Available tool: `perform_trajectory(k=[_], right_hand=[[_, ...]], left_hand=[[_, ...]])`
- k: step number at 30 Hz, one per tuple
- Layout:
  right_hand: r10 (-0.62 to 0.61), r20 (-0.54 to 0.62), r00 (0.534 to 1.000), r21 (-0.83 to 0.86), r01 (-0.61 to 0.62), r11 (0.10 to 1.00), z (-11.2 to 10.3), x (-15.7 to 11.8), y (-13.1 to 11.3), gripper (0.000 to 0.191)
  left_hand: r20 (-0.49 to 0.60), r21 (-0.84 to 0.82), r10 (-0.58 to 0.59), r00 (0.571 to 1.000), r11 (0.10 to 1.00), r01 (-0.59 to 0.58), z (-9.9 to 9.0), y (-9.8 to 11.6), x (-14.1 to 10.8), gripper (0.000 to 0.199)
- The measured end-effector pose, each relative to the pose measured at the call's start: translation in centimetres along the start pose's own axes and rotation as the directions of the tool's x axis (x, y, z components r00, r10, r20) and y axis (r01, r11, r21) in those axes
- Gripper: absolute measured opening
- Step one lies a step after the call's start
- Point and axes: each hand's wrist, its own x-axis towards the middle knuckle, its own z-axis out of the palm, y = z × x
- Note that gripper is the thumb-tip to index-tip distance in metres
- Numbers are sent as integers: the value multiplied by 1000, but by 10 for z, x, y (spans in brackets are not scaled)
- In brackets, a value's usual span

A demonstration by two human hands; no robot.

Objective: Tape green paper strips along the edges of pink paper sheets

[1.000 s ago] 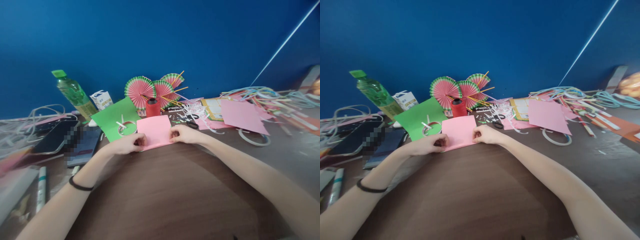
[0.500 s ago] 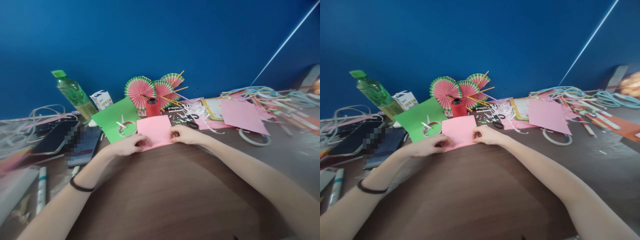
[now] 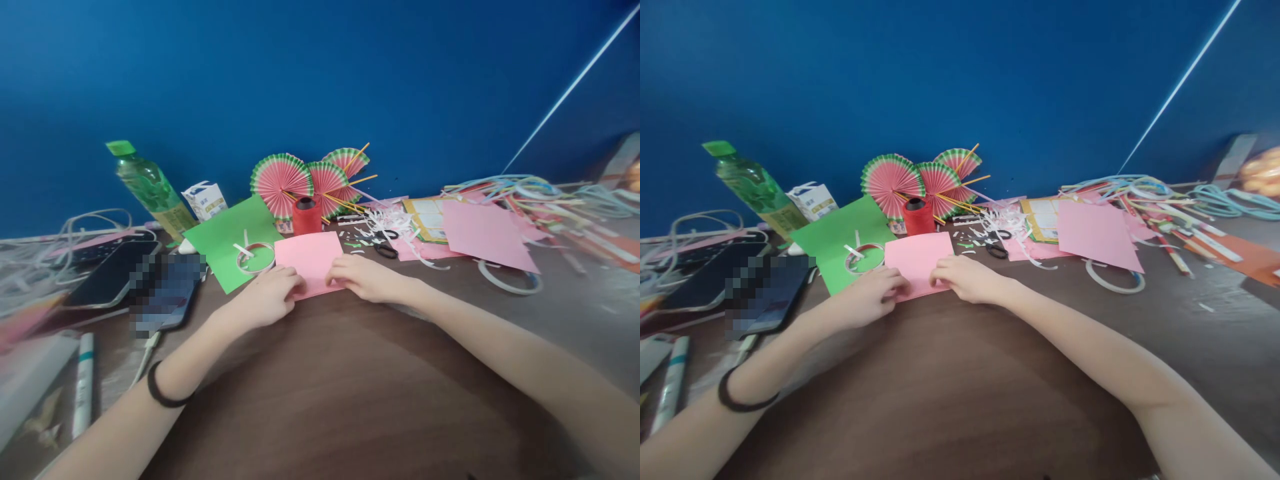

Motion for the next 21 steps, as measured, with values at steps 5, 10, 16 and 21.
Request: perform_trajectory(k=[5, 10, 16, 21], right_hand=[[-16, 87, 996, -240, 37, 970, -2, 0, -16, 23], [-43, 53, 998, -382, 60, 922, 4, 1, -23, 16], [-115, -52, 992, -430, 81, 899, 16, 2, -15, 22], [-136, -173, 975, -407, 55, 912, 23, 1, -13, 19]], left_hand=[[-45, 224, 51, 998, 974, -39, 2, 15, 1, 10], [-122, 383, 145, 982, 919, -89, 5, 19, 0, 14], [-177, 449, 222, 959, 885, -122, 10, 18, 1, 13], [-284, 420, 199, 938, 905, -65, 16, 15, 4, 15]])
